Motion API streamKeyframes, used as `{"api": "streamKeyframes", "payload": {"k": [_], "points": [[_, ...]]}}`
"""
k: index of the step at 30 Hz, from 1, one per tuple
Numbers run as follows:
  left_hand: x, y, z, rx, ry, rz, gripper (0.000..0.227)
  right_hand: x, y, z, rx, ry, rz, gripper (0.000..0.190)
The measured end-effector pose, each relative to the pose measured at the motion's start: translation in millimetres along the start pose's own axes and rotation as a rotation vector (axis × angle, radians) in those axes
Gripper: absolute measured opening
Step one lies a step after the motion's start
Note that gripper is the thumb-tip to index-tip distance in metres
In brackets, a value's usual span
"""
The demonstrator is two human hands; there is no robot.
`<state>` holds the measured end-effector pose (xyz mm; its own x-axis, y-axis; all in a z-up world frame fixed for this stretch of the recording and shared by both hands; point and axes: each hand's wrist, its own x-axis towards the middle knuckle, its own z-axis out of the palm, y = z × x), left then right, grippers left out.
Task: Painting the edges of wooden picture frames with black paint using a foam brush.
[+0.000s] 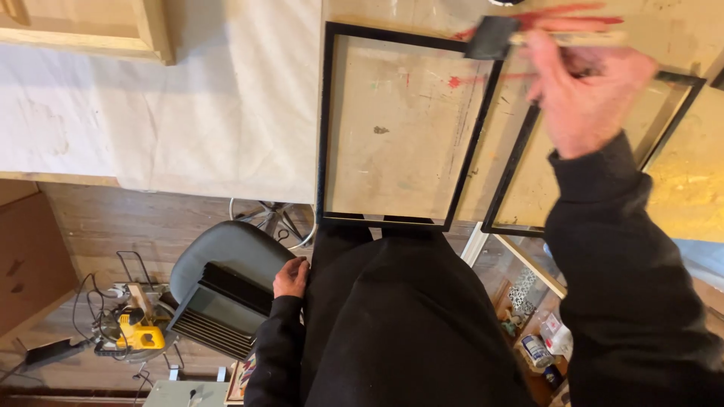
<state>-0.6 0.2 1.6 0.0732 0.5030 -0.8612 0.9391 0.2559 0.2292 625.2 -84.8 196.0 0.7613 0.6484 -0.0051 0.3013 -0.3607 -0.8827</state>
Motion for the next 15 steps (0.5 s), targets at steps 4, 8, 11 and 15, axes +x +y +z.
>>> {"api": "streamKeyframes", "payload": {"k": [4, 8, 11, 15], "points": [[1, -1, 4, 0.018, -0.007, 0.004, 0.033, -10, -3, -20, -0.057, 0.033, 0.066, 0.019], [1, 0, 1, 0.019, -0.003, -0.006, 0.034, -7, -11, -17, -0.052, 0.010, -0.055, 0.017], [1, 1, -2, 0.034, -0.022, 0.043, 0.033, 3, -24, -3, -0.071, 0.052, -0.008, 0.016], [5, -4, -2, -0.005, -0.020, 0.034, 0.035, 4, -16, 3, -0.031, 0.045, -0.031, 0.015]]}}
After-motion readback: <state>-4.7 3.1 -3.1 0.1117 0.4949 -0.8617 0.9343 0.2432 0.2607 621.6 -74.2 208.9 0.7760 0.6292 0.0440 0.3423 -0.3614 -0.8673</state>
